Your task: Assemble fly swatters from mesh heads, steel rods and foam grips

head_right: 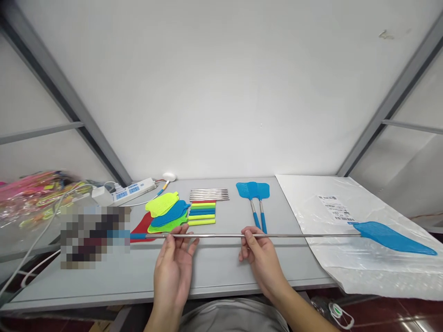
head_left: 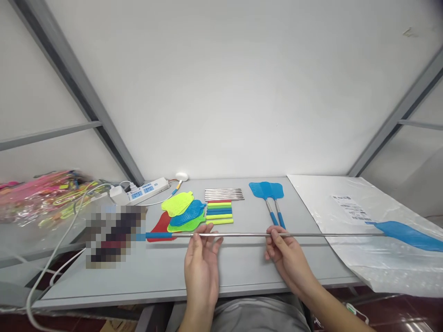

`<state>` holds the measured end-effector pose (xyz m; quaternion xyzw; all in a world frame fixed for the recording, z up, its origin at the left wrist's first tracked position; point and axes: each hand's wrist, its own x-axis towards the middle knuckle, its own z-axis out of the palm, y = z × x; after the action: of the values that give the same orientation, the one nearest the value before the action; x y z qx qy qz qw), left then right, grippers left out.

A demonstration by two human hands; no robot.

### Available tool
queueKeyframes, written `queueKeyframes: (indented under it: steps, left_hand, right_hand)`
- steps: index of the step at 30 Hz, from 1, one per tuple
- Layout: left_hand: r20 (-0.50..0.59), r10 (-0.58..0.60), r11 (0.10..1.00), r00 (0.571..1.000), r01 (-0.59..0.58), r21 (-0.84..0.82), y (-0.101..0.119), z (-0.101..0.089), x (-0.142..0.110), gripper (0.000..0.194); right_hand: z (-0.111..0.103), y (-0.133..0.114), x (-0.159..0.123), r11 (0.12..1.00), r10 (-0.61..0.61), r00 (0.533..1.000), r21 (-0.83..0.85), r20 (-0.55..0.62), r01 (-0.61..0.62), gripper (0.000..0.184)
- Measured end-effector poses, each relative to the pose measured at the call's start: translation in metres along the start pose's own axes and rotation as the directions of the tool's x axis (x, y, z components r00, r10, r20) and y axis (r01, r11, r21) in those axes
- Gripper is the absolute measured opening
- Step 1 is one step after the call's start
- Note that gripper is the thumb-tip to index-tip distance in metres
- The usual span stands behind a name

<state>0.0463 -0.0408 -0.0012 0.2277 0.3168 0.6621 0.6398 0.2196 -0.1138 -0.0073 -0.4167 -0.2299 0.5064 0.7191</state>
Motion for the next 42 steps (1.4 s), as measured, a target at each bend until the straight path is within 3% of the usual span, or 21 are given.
queueKeyframes:
  steps: [7,12,15,21,28,35,42]
  left_hand:
    - [-0.153,0.044,0.996,0.987,-0.056,-0.075,-0.011,-0.006,0.007,0.022]
    - [-0.155,0.056,0.997,0.986,-0.062,-0.037,-0.013,-0.008,0.007,0.022]
    - [-0.101,0.043,0.999,0.994,-0.042,0.014,-0.015,-0.008,0.007,0.024]
    - [-0.060,0.007,1.000,0.998,-0.005,0.029,-0.014,-0.005,0.006,0.027]
    - [-0.101,0.020,0.998,0.995,-0.025,-0.055,-0.009,-0.002,0.005,0.021]
    - [-0.144,0.004,0.971,0.990,-0.038,-0.235,-0.007,-0.006,0.003,0.032]
    - [-0.229,0.134,0.954,0.964,-0.189,-0.235,0.029,-0.023,0.016,0.029]
  right_hand:
    - [-0.007,0.014,0.007,1.000,0.027,0.990,-0.017,0.141,-0.024,0.022]
    - [-0.004,0.015,0.008,0.999,0.047,0.997,0.009,0.058,-0.047,0.025]
    - [-0.002,0.011,0.009,0.997,0.062,0.998,0.040,0.020,-0.063,0.027]
    - [-0.002,0.008,0.009,0.997,0.056,0.998,0.059,0.011,-0.057,0.026]
    - [-0.002,0.007,0.007,0.997,0.061,0.997,0.054,-0.040,-0.059,0.026]
    - [-0.006,0.005,0.007,0.995,0.067,0.988,0.076,-0.142,-0.057,0.026]
    - [-0.009,0.003,0.000,0.996,-0.087,0.956,0.000,-0.279,0.090,0.022]
